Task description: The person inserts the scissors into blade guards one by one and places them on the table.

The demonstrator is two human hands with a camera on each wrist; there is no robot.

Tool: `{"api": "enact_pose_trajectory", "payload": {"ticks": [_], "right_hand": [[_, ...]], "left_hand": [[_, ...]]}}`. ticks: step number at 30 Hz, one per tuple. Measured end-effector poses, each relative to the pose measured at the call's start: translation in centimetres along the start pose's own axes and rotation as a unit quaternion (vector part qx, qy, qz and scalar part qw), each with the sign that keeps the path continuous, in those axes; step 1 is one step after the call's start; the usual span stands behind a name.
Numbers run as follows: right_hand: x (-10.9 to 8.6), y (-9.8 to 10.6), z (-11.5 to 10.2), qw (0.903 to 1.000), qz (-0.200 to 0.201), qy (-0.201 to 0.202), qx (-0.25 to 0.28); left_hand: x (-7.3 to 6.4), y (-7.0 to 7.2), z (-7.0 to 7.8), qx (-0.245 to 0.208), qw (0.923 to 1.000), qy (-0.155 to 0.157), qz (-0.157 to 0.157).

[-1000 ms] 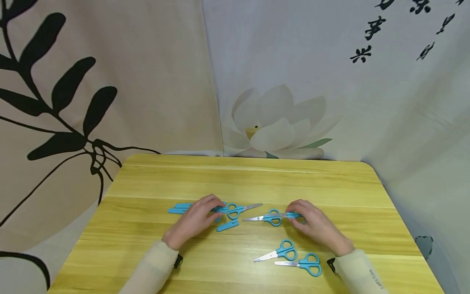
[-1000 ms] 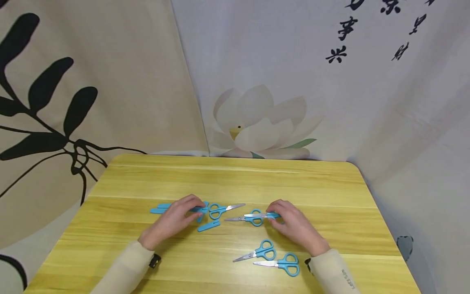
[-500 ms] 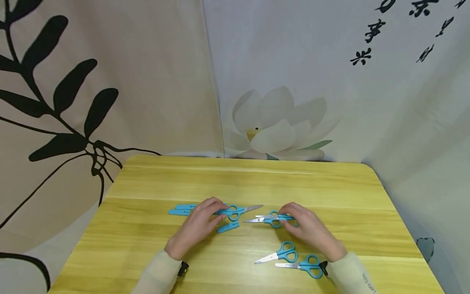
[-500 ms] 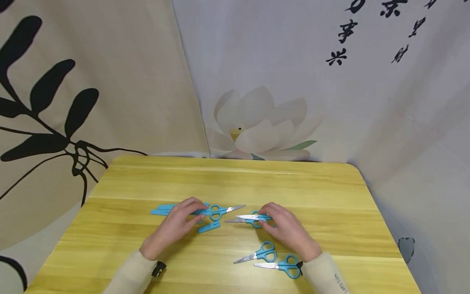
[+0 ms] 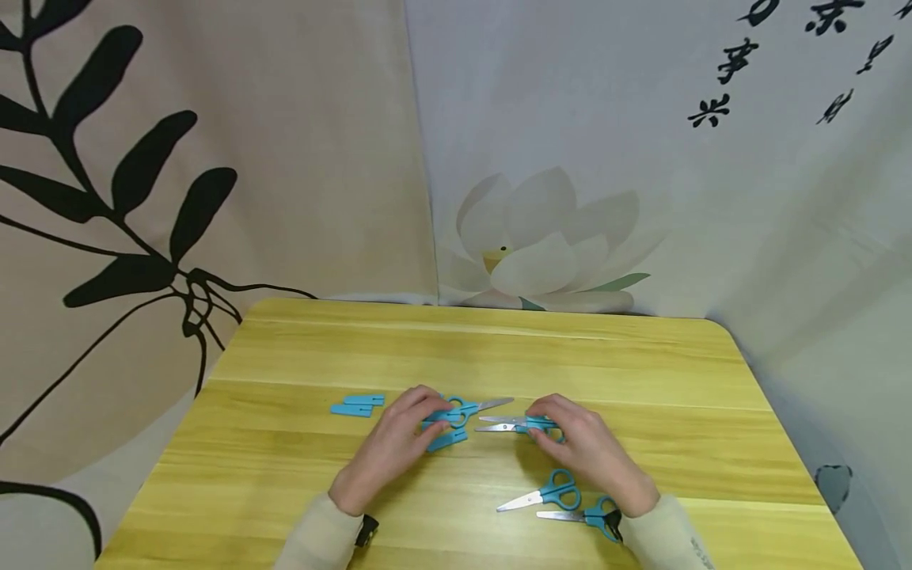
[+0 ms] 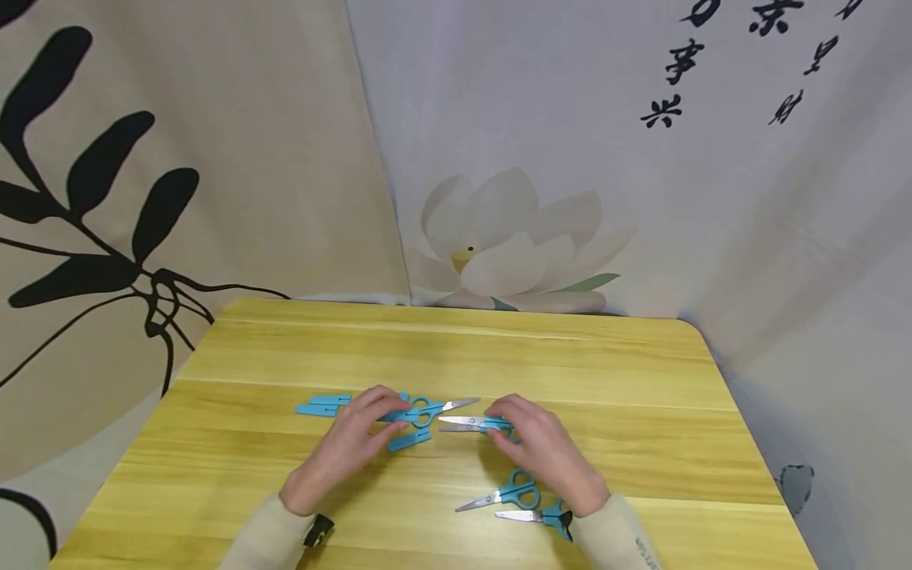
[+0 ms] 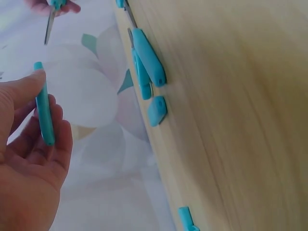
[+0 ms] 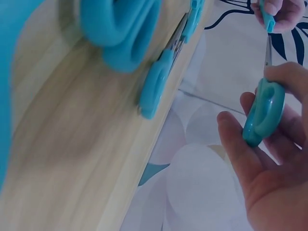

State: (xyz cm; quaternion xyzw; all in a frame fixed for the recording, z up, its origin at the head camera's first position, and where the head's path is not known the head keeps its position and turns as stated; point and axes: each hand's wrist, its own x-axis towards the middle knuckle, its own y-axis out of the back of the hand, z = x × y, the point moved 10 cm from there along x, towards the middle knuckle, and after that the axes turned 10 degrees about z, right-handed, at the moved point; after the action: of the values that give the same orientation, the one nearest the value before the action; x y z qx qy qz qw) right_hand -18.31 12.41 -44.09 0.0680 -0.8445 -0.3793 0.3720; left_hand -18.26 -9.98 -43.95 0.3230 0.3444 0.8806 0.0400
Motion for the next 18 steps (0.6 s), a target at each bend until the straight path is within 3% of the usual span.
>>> {"api": "enact_pose_trajectory", "payload": {"ticks": [7, 18], "right_hand": [[0.3, -0.5, -0.8, 0.9997, 0.005, 0.005, 0.022], [0.7, -0.9, -1.4, 0.9999, -0.005, -0.004, 0.011]], "left_hand": [[-0.2, -0.5, 0.3, -0.007, 1.0, -0.004, 0.001], [-0.1, -0.6, 0.9, -0.006, 0.9998, -0.014, 0.008]]}}
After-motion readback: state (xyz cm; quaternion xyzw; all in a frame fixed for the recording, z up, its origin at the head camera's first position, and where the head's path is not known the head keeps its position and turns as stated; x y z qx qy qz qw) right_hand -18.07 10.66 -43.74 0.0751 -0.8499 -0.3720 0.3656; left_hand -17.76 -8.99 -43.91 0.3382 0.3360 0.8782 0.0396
